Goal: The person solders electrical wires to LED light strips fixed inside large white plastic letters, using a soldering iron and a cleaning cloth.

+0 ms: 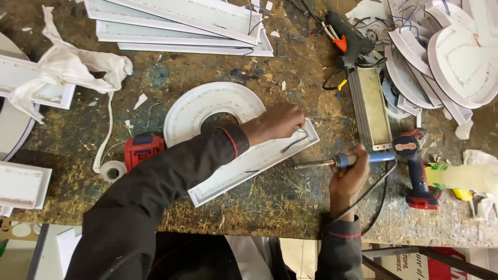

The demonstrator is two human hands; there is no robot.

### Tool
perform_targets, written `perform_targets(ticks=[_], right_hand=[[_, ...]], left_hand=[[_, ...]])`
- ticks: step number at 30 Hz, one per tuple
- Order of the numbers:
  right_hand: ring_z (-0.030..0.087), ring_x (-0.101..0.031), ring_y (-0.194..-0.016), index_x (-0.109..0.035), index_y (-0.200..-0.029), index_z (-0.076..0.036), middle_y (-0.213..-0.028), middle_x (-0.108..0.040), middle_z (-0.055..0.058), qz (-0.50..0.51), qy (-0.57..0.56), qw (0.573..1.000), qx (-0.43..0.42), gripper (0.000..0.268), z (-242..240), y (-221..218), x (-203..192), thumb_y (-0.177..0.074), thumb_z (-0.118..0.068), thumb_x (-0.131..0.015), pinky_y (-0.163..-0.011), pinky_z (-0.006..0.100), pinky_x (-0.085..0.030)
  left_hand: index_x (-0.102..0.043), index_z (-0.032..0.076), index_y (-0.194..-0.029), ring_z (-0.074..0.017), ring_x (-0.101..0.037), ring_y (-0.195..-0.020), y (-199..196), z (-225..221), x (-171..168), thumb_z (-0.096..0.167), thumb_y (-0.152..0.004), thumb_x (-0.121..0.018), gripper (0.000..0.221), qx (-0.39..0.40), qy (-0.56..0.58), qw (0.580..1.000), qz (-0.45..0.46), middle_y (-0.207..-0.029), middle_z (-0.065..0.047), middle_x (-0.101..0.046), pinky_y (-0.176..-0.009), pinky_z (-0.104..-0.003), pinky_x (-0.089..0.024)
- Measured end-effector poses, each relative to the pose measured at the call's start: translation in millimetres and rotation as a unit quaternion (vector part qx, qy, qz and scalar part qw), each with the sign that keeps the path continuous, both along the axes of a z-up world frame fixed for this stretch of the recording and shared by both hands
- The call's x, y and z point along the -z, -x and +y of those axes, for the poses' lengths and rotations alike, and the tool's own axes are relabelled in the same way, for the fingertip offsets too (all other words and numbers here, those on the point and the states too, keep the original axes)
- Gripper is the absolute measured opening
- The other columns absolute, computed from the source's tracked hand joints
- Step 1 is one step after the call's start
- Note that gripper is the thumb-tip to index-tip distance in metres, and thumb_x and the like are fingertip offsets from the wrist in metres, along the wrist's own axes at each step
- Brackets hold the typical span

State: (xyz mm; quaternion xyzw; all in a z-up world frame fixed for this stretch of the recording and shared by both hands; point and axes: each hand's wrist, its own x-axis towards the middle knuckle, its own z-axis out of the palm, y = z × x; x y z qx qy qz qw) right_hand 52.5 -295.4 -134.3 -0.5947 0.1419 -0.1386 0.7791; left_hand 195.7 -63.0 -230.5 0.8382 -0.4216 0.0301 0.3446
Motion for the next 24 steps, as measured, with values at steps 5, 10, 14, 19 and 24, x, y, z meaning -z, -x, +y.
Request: perform_targets(ticks=[5, 10, 14, 19, 24], right_hand=[[0.006, -0.054, -0.045, -0.064, -0.100, -0.021, -0.063, -0.059, -0.005, 0.016, 0.063, 0.998, -0.008, 0.027, 12, -40, 7, -0.119, -0.040, -0.062, -0.041, 0.020, -0.043], [0.011, -0.049, -0.039, -0.059, -0.077, -0.010, -0.055, -0.050, 0.005, -0.030, 0.003, 1.000, -0.001, 0.037, 26, -69, 16, -0.110, -0.024, -0.067, -0.035, 0.022, -0.034], [0.012, -0.050, -0.040, -0.056, -0.073, -0.008, -0.054, -0.047, 0.007, -0.042, -0.002, 0.999, 0.000, 0.037, 31, -77, 30, -0.107, -0.019, -0.065, -0.035, 0.022, -0.032], [0.013, -0.047, -0.038, -0.058, -0.074, -0.007, -0.053, -0.049, 0.009, -0.055, 0.053, 0.997, -0.020, 0.040, 27, -81, 39, -0.111, -0.021, -0.066, -0.038, 0.024, -0.032], [0.014, -0.047, -0.040, -0.059, -0.076, -0.008, -0.055, -0.048, 0.008, -0.069, 0.052, 0.996, -0.021, 0.037, 16, -90, 57, -0.111, -0.017, -0.066, -0.039, 0.026, -0.035]], left_hand=[[-0.067, 0.003, -0.076, -0.0479, -0.071, -0.064, 5, 22, -38, -0.007, -0.084, -0.080, 0.019, -0.017, -0.007, 1.000, 0.010, -0.065, -0.017, -0.065, -0.060, -0.060, -0.060], [-0.090, 0.016, -0.111, -0.0198, -0.078, -0.059, -12, 64, -79, 0.035, -0.103, -0.089, 0.020, 0.114, 0.058, 0.938, 0.321, -0.065, -0.002, -0.078, -0.070, -0.037, -0.067], [-0.089, 0.019, -0.111, -0.0171, -0.076, -0.052, -18, 62, -79, 0.046, -0.087, -0.101, 0.038, 0.128, 0.041, 0.924, 0.359, -0.061, -0.002, -0.077, -0.062, -0.034, -0.066], [-0.091, 0.017, -0.105, -0.0208, -0.075, -0.048, -16, 54, -76, 0.035, -0.096, -0.094, 0.021, 0.044, 0.088, 0.912, 0.397, -0.058, -0.009, -0.075, -0.053, -0.032, -0.064], [-0.090, 0.012, -0.110, -0.0202, -0.076, -0.049, -16, 52, -66, 0.027, -0.100, -0.091, 0.017, 0.053, 0.126, 0.918, 0.372, -0.065, -0.010, -0.078, -0.050, -0.032, -0.064]])
